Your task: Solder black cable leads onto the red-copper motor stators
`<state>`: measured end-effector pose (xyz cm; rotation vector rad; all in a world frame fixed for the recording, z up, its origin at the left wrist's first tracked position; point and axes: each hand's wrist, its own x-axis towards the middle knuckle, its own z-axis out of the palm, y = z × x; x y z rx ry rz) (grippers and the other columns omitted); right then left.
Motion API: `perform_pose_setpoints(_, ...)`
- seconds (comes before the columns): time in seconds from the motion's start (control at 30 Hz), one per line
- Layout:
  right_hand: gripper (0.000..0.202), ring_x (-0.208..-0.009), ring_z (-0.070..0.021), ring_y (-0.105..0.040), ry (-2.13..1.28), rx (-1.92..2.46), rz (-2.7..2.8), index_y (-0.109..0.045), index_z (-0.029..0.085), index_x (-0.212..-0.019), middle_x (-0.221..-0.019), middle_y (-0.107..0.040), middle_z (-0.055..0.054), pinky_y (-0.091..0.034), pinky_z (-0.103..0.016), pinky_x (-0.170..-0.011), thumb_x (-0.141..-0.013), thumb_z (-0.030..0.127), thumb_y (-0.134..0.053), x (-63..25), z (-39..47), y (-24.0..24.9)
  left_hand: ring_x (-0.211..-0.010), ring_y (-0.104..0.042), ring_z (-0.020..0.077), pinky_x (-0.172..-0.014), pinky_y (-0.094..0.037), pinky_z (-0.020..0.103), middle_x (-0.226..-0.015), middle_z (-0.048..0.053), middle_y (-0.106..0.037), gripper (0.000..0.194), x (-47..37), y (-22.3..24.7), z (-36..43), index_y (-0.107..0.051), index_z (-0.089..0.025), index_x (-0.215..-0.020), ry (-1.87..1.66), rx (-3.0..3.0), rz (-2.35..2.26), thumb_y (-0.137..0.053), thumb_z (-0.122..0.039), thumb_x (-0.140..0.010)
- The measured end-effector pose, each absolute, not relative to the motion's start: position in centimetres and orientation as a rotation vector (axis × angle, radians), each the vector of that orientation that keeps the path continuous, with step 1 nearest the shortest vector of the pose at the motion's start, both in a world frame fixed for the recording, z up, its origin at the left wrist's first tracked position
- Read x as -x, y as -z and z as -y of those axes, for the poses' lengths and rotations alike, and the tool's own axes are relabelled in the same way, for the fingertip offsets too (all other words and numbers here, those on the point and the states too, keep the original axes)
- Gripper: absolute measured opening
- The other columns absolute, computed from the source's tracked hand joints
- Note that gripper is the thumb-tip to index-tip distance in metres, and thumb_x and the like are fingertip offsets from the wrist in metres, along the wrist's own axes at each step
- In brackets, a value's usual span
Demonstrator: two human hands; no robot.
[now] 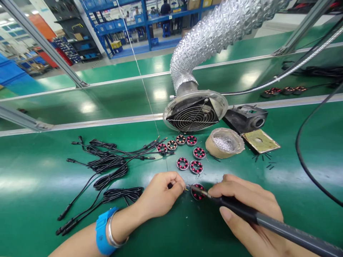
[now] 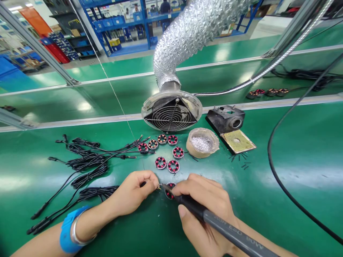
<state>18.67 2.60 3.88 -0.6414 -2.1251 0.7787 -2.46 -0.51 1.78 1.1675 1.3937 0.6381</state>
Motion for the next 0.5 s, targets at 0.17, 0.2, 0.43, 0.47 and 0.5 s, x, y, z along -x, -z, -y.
perform_pose_setpoints(0.17, 0.021, -0.051, -0.0153, -0.054, -0.768, 0.622, 2.14, -0.058, 0.021, -0.097, -0.066, -0.057, -0.001, -0.042, -0.029, -0.05, -0.082, 0.011, -0.047, -18.6, -2.4, -4.0, -0.056, -0.04, 0.011, -0.053, -0.029, 0.023, -0.061, -0.004, -0.047, 0.02, 2.4, -1.8, 0.5, -0.053, -0.018, -0.068, -0.627, -1.173, -1.4, -0.051, -0.033, -0.081)
perform_pose_setpoints(0.2, 0.023, -0.051, -0.0155, -0.054, -0.752, 0.62, 2.139, -0.058, 0.021, -0.098, -0.067, -0.057, -0.001, -0.042, -0.03, -0.051, -0.081, 0.01, -0.047, -18.6, -2.3, -3.9, -0.056, -0.041, 0.0111, -0.053, -0.029, 0.023, -0.061, -0.004, -0.048, 0.02, 2.4, -1.8, 0.5, -0.054, -0.017, -0.068, -0.628, -1.18, -1.401, -0.051, -0.032, -0.081)
perform_pose_setpoints(0.43, 0.026, -0.046, -0.0164, -0.05, -0.586, 0.536, 2.106, -0.057, 0.021, -0.098, -0.062, -0.054, 0.0, -0.038, -0.031, -0.046, -0.076, 0.011, -0.047, -17.9, -2.0, -3.0, -0.059, -0.046, 0.0126, -0.055, -0.033, 0.023, -0.063, -0.002, -0.052, 0.019, 2.4, -1.8, 0.4, -0.056, -0.017, -0.068, -0.633, -1.211, -1.406, -0.051, -0.03, -0.081)
perform_pose_setpoints(0.47, 0.026, -0.045, -0.0165, -0.05, -0.578, 0.526, 2.11, -0.057, 0.021, -0.098, -0.061, -0.054, 0.0, -0.038, -0.031, -0.045, -0.076, 0.011, -0.047, -17.9, -2.0, -3.0, -0.06, -0.046, 0.0128, -0.056, -0.034, 0.024, -0.063, -0.002, -0.053, 0.018, 2.4, -1.8, 0.4, -0.055, -0.017, -0.068, -0.634, -1.215, -1.405, -0.051, -0.03, -0.08)
perform_pose_setpoints(0.5, 0.027, -0.046, -0.0167, -0.05, -0.574, 0.52, 2.116, -0.057, 0.021, -0.098, -0.062, -0.054, 0.0, -0.039, -0.031, -0.046, -0.076, 0.011, -0.047, -17.9, -2.0, -2.9, -0.06, -0.046, 0.0128, -0.056, -0.034, 0.024, -0.063, -0.002, -0.053, 0.018, 2.4, -1.8, 0.4, -0.056, -0.017, -0.068, -0.632, -1.217, -1.404, -0.05, -0.03, -0.08)
